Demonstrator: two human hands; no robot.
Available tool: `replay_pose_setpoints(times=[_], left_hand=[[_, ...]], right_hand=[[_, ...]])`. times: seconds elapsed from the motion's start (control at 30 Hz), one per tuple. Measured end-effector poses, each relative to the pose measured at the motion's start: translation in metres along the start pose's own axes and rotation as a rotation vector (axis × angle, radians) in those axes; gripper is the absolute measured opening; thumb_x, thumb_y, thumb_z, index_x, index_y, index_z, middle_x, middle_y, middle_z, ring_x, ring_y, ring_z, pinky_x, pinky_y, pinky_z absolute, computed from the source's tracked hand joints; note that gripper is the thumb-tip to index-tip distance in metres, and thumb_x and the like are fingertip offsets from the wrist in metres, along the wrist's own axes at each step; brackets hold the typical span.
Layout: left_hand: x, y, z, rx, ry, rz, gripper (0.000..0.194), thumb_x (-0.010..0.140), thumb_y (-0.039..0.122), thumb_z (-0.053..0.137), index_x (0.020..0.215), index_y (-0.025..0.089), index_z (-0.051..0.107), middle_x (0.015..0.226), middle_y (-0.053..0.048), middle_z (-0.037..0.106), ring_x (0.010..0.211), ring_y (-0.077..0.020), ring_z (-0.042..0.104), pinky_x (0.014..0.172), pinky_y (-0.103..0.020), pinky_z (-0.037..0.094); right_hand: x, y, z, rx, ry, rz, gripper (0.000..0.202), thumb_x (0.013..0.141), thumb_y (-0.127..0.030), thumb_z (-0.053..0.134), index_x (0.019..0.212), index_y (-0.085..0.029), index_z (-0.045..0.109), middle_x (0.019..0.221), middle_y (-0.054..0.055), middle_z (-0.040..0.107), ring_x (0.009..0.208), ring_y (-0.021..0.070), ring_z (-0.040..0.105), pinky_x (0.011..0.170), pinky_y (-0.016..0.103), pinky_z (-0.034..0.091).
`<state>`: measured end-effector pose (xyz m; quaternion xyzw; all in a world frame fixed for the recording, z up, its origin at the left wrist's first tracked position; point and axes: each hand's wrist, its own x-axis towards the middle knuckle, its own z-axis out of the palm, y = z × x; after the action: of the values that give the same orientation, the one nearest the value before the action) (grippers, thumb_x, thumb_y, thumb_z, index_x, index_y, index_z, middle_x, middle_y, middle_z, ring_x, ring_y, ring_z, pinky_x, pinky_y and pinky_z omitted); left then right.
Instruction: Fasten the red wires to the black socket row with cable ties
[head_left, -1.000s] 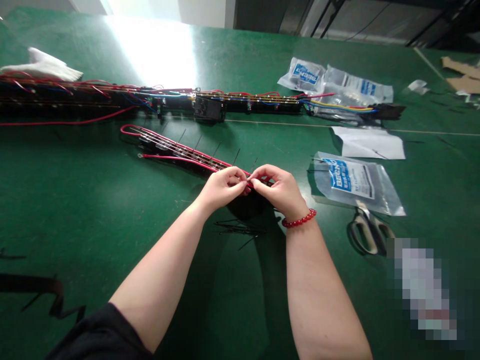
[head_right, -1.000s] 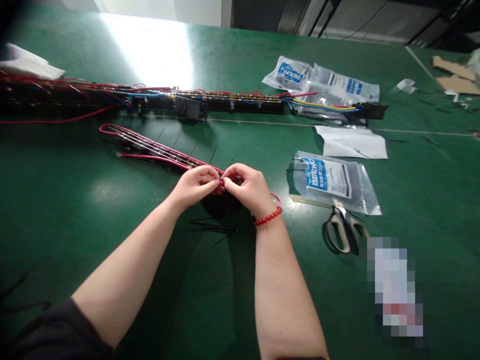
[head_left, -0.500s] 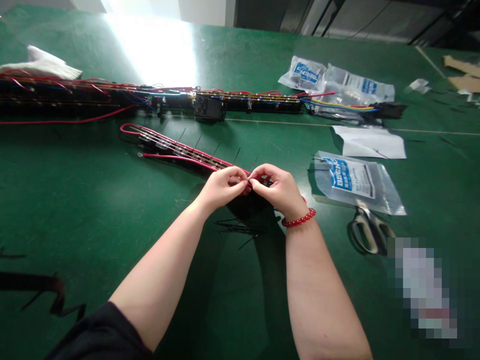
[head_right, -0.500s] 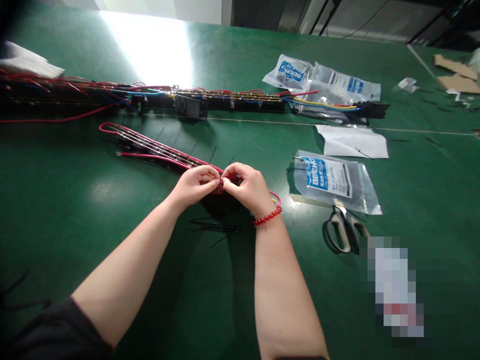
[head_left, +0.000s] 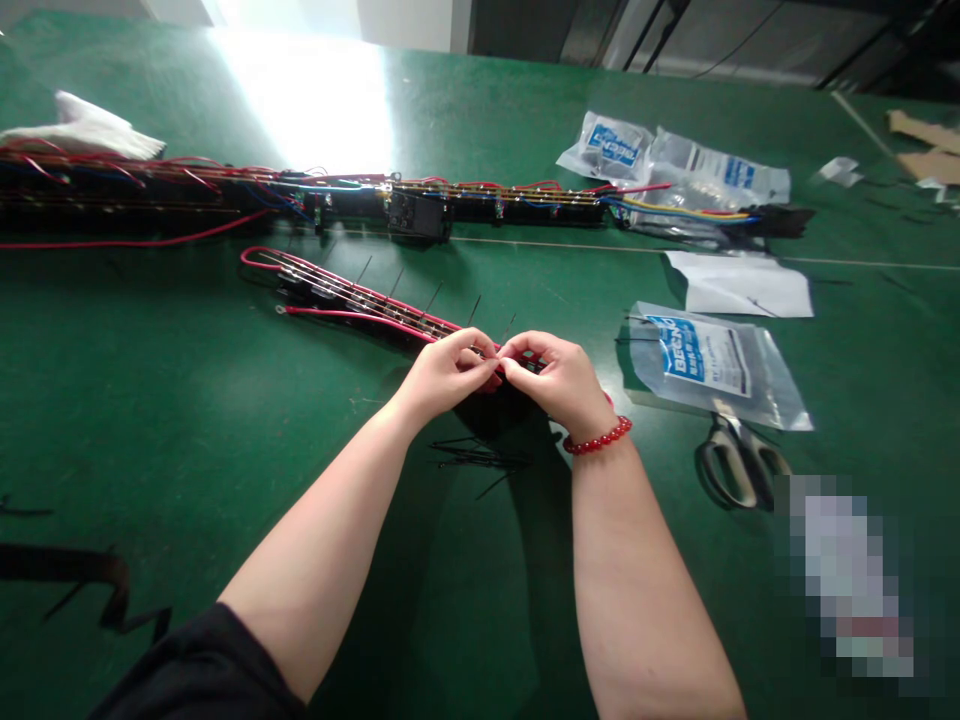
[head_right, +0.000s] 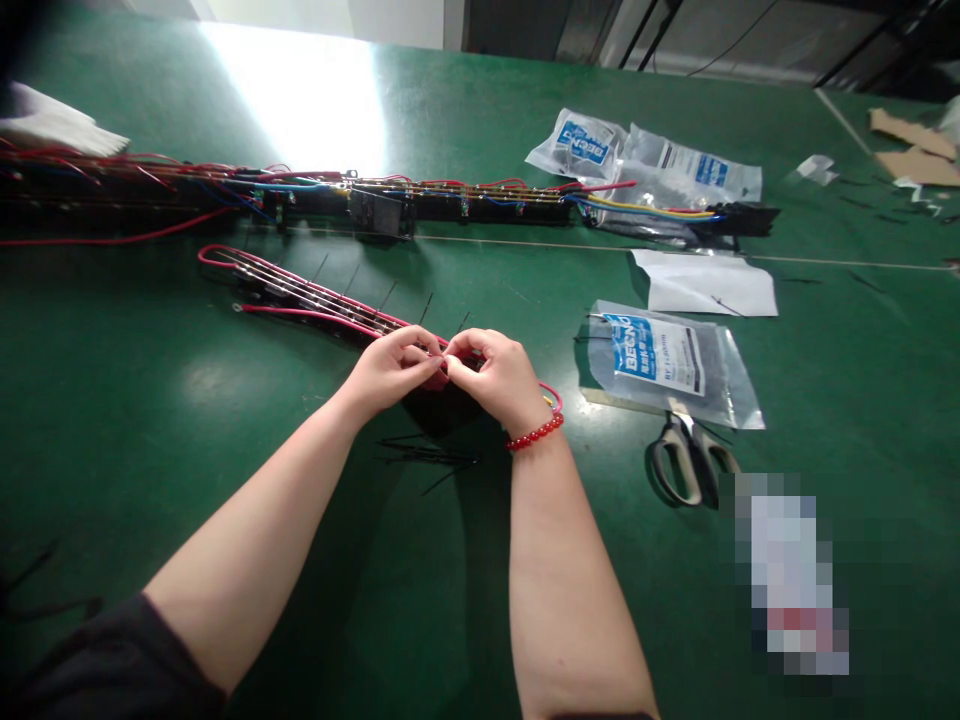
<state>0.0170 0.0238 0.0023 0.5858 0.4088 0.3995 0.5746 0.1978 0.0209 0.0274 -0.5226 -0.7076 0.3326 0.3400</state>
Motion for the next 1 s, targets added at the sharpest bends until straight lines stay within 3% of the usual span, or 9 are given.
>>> replay_pose_setpoints(times=[0.6, 1.0], left_hand=[[0.0018, -0.0032, -0.0004, 0.039, 0.011, -0.001, 0.010, 0.082, 0.024, 0.067, 0.090, 0.018, 0.065, 0.066, 0.003, 0.073, 0.068, -0.0136, 0.075, 0.062, -0.018, 0.053], [0.0003, -0.0003, 0.0004, 0.063, 0.029, -0.011, 0.008, 0.080, 0.018, 0.064, 0.088, 0.018, 0.062, 0.066, 0.003, 0.073, 0.070, -0.0150, 0.076, 0.063, -0.019, 0.056]], right_hand=[[0.0007, 0.0082, 0.0034, 0.050, 0.009, -0.002, 0.008, 0.081, -0.027, 0.064, 0.080, -0.021, 0.069, 0.084, 0.004, 0.073, 0.082, 0.0198, 0.066, 0.075, 0.033, 0.051], [0.0004, 0.0002, 0.0005, 0.088, 0.036, -0.010, 0.007, 0.082, -0.023, 0.062, 0.077, -0.020, 0.065, 0.086, 0.003, 0.073, 0.084, 0.0190, 0.067, 0.076, 0.032, 0.049]])
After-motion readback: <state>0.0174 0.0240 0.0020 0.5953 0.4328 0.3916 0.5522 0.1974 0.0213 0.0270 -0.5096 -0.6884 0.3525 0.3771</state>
